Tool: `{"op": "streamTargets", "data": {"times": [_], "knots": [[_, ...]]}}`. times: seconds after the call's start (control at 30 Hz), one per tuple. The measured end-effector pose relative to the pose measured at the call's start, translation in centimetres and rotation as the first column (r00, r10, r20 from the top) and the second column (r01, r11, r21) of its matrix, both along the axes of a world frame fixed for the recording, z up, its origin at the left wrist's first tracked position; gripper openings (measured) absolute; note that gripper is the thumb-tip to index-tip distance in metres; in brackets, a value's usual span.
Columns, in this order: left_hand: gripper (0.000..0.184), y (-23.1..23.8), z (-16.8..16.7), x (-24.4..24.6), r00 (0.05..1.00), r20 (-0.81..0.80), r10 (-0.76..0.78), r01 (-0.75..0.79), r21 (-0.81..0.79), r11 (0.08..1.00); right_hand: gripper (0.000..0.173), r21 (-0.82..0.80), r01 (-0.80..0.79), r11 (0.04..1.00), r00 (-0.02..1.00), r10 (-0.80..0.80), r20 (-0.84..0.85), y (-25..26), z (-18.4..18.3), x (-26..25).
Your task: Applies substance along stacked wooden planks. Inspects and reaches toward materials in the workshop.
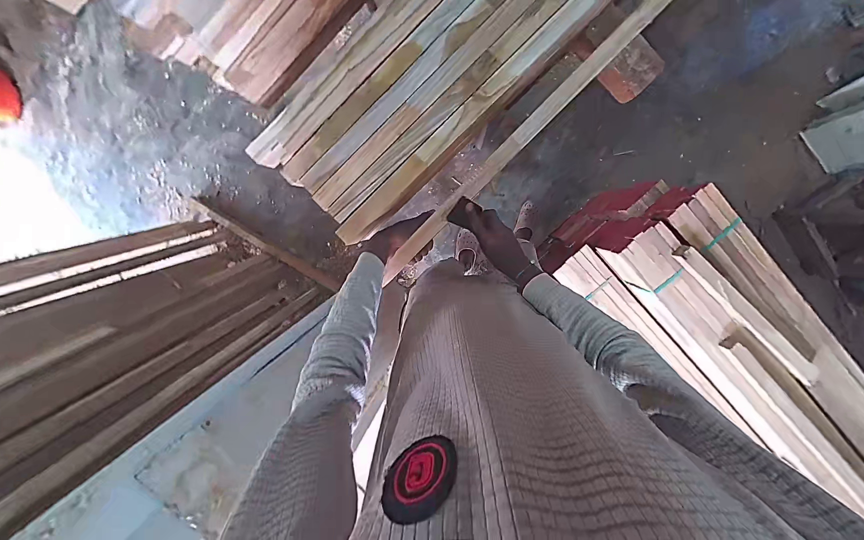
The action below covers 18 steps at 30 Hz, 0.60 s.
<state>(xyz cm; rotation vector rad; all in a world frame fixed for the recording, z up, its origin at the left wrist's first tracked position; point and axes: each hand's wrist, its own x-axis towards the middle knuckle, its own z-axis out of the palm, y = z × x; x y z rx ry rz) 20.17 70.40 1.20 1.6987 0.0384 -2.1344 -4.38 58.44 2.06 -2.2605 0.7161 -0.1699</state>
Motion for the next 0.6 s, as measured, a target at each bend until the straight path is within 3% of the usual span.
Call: {"op": "streamTargets", "data": {"times": [0.07, 0.13, 0.17, 0.23, 0.3, 0.4, 0.5, 0.6], "knots": [[0.065, -0.6, 1.2, -0.3, 0.999, 0.034, 0.004, -0.004, 0.009, 1.000, 0.051, -0.059, 0.023, 0.998, 0.995, -0.029, -0.099, 0.0, -1.7, -2.3], [0.068, -0.8, 2.5, -0.8, 0.995, 0.100, -0.011, 0.014, -0.026, 1.000, 0.048, -0.054, 0.148, 0.987, 0.955, -0.157, -0.252, 0.5, -3.7, -5.1], [0.074, -1.1, 3.5, -0.9, 0.987, 0.158, -0.029, 0.037, -0.051, 0.998, 0.045, -0.066, 0.222, 0.973, 0.940, -0.232, -0.251, 0.3, -3.6, -6.1], [0.080, -1.4, 4.5, -0.6, 0.954, 0.296, -0.044, 0.090, -0.143, 0.986, 0.048, -0.126, 0.287, 0.950, 0.940, -0.304, -0.153, -2.4, -1.1, -6.7], [0.085, 0.6, 6.7, -1.6, 0.860, 0.498, -0.113, 0.190, -0.106, 0.976, 0.050, -0.201, 0.276, 0.940, 0.954, -0.294, -0.064, -5.1, 3.2, -7.4], [0.084, 3.2, 9.3, -2.0, 0.730, 0.673, -0.119, 0.203, -0.047, 0.978, 0.057, -0.233, 0.169, 0.957, 0.982, -0.184, -0.043, -11.5, 7.9, -5.7], [0.071, 4.0, 8.2, -1.0, 0.777, 0.628, -0.025, 0.127, -0.118, 0.985, 0.048, -0.355, -0.120, 0.927, 0.992, 0.124, -0.011, -14.3, 8.0, -2.7], [0.068, 3.2, 8.2, -1.2, 0.804, 0.591, 0.063, 0.044, -0.165, 0.985, 0.047, -0.397, -0.434, 0.809, 0.889, 0.455, -0.045, -11.5, 7.6, 1.6]]}}
